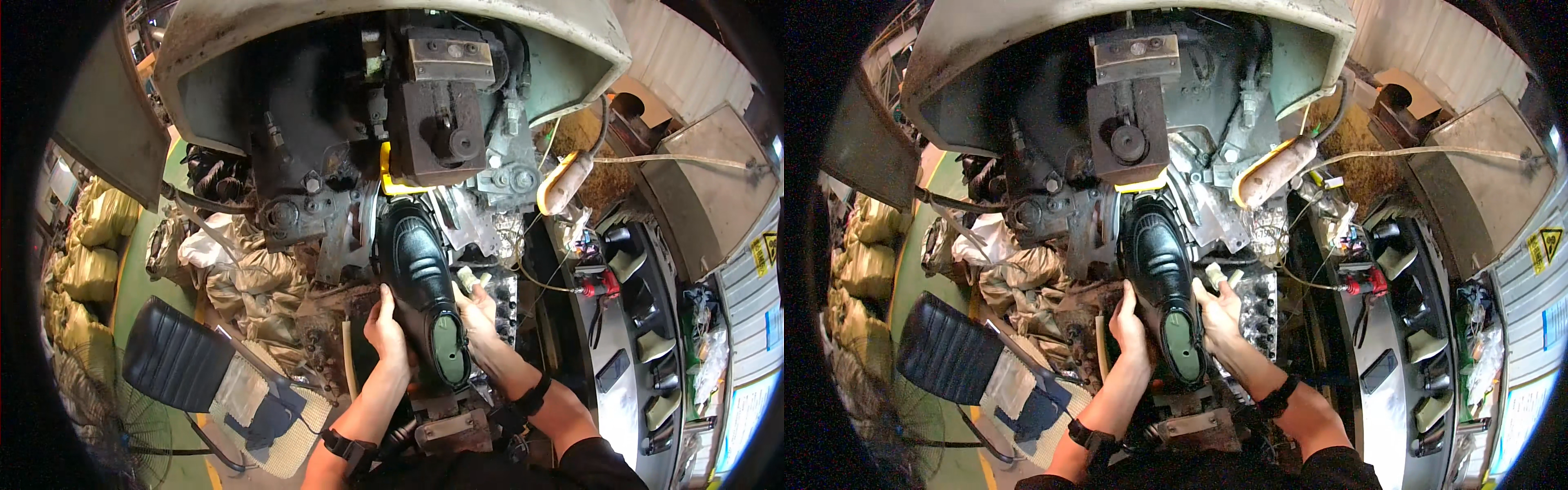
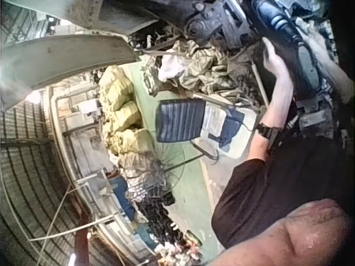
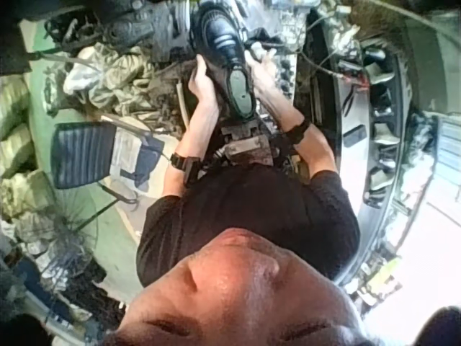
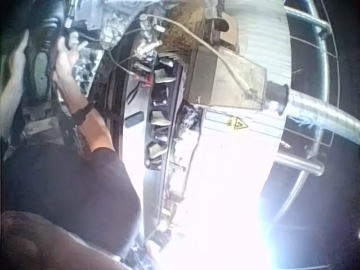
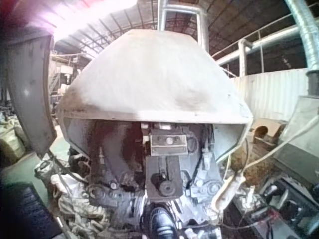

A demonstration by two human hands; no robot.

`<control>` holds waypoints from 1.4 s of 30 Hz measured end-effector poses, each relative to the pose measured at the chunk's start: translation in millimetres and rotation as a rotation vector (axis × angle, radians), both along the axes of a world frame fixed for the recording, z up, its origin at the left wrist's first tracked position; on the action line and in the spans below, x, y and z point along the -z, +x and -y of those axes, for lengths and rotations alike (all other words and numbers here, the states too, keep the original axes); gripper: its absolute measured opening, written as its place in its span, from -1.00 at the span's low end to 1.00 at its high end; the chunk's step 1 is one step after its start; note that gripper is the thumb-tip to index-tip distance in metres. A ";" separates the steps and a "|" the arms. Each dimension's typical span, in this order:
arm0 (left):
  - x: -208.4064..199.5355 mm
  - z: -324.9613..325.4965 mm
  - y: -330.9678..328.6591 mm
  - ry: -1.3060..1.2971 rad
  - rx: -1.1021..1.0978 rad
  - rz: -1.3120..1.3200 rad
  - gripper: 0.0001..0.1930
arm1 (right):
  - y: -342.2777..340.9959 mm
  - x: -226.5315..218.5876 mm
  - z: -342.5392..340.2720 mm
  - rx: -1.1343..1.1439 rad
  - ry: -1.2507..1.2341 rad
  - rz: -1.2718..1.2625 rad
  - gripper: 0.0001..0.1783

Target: Placing shoe uppers onto shoe lasts and inserting them into an industrial lasting machine.

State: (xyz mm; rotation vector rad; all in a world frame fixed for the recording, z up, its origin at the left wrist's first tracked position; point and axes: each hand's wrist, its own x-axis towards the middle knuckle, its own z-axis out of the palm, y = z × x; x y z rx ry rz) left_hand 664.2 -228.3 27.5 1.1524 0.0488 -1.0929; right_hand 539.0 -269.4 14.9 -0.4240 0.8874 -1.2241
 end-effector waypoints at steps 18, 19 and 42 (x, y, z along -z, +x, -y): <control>-20.6 4.4 4.3 0.011 0.042 -0.117 -0.52 | 1.4 -5.2 7.9 0.036 0.008 -0.020 -0.41; -19.7 5.1 3.4 0.014 0.025 -0.068 -0.52 | 1.3 -4.2 8.8 0.040 0.005 -0.004 -0.42; 145.7 -73.0 126.3 -0.016 -0.350 0.701 -0.75 | -113.2 21.0 11.0 -0.017 -0.018 -0.307 -0.45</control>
